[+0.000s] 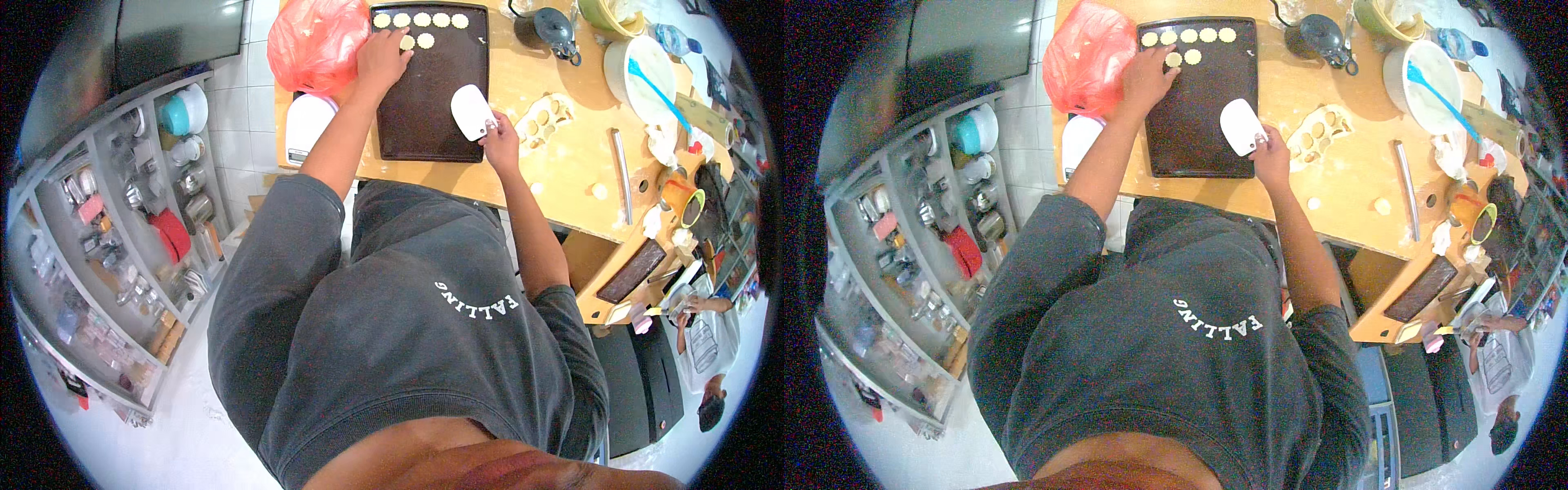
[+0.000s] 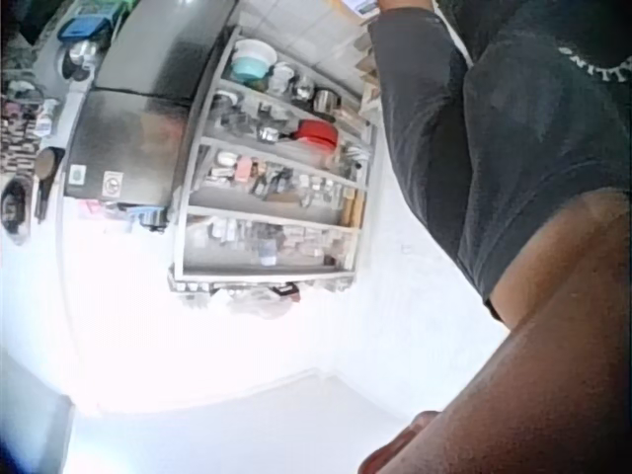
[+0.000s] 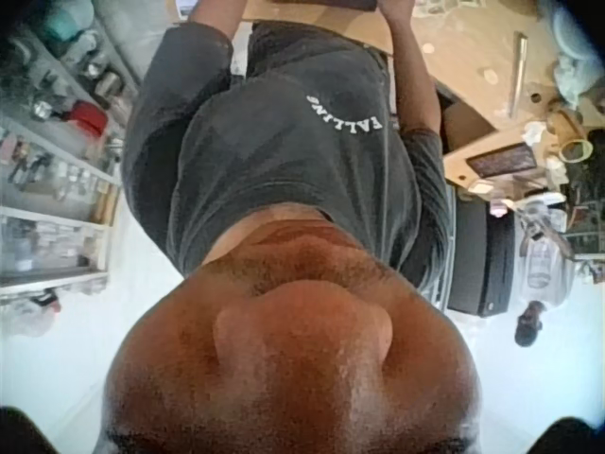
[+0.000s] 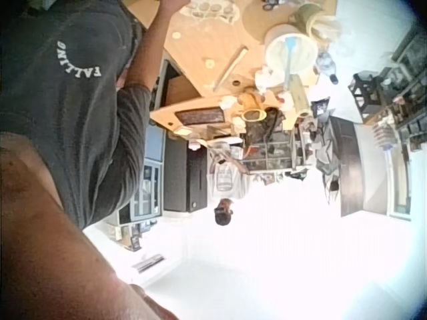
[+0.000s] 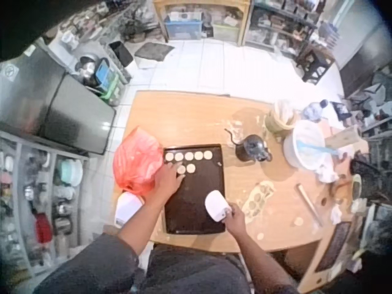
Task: The person places small pieces of dough onto a baking sheet, then rolls another piece of dough between their hands before placing it on the sheet.
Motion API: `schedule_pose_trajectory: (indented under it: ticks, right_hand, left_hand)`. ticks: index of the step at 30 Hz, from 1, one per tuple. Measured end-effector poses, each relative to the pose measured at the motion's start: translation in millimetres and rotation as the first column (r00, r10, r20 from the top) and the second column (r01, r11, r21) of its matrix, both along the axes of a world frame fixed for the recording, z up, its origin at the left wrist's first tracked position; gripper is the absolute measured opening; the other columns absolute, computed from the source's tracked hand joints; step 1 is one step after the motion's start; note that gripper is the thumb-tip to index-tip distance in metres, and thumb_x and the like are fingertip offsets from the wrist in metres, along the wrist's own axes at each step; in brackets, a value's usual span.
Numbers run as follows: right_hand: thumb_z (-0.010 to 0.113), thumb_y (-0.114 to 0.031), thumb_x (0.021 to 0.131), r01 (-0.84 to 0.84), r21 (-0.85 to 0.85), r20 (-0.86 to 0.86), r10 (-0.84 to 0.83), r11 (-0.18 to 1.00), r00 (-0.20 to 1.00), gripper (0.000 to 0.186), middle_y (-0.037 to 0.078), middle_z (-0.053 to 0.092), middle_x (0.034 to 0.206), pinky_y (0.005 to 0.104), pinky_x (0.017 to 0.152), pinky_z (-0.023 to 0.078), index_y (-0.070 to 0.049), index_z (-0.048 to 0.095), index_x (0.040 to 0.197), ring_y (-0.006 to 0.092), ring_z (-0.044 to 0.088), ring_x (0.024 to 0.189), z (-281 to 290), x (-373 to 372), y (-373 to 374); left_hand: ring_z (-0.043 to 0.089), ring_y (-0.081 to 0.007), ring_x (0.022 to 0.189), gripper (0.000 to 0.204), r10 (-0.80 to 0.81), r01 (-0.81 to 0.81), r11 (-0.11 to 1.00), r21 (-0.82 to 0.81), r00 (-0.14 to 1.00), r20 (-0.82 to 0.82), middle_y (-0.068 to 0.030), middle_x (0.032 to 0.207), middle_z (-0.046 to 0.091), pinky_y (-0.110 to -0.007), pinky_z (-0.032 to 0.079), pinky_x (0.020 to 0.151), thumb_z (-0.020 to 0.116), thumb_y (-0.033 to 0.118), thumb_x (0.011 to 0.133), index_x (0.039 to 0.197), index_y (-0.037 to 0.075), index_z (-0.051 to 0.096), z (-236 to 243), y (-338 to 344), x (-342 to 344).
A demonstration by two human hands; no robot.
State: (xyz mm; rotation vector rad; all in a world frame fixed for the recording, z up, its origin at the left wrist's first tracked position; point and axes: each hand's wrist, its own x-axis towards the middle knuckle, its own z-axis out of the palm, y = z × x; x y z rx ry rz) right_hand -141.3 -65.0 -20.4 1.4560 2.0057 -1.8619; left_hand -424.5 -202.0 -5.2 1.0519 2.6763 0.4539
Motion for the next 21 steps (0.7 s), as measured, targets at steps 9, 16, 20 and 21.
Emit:
schedule_pose_trajectory:
  ticks: [9,16,20,21]
  right_hand:
    - [0.050,-0.010,0.099,0.003,-0.010,0.014,-0.003,1.000,1.000,0.029,0.012,0.068,0.086,0.0283,0.059,0.050,0.001,0.055,0.125,0.0131,0.062,0.062,5.9,7.0,-5.8]
    - [0.050,-0.012,0.100,0.000,-0.019,0.010,0.000,1.000,1.000,0.028,0.007,0.066,0.085,0.0246,0.055,0.047,0.000,0.054,0.126,0.0098,0.059,0.062,9.1,8.9,-7.7]
    - [0.050,-0.012,0.101,0.023,-0.032,-0.042,-0.024,0.999,0.999,0.028,0.007,0.066,0.087,0.0244,0.056,0.047,-0.001,0.055,0.125,0.0097,0.060,0.063,3.3,17.8,-10.8]
    - [0.050,-0.012,0.101,0.020,-0.029,-0.026,-0.021,0.999,0.999,0.028,0.008,0.066,0.087,0.0244,0.056,0.047,-0.001,0.055,0.125,0.0098,0.060,0.063,2.1,19.1,-11.1]
  left_hand:
    - [0.063,-0.0321,0.101,0.045,-0.067,0.067,0.995,-0.068,0.998,0.001,-0.0120,0.104,0.067,-0.046,0.052,0.085,0.071,0.035,0.083,0.124,0.017,0.064,9.3,5.2,-4.3]
    - [0.064,-0.0310,0.101,0.042,-0.113,0.112,0.989,-0.096,0.994,-0.008,-0.0118,0.104,0.069,-0.045,0.052,0.086,0.071,0.037,0.083,0.119,0.015,0.066,-2.4,28.7,-2.0]
    - [0.066,-0.0311,0.097,0.038,-0.126,0.129,0.986,-0.104,0.991,0.042,-0.0118,0.101,0.070,-0.046,0.054,0.083,0.070,0.036,0.083,0.114,0.014,0.068,2.6,40.2,2.3]
    - [0.067,-0.0313,0.096,0.036,-0.128,0.131,0.988,-0.083,0.991,0.041,-0.0119,0.101,0.071,-0.046,0.054,0.082,0.070,0.035,0.083,0.113,0.014,0.068,3.2,43.5,5.0]
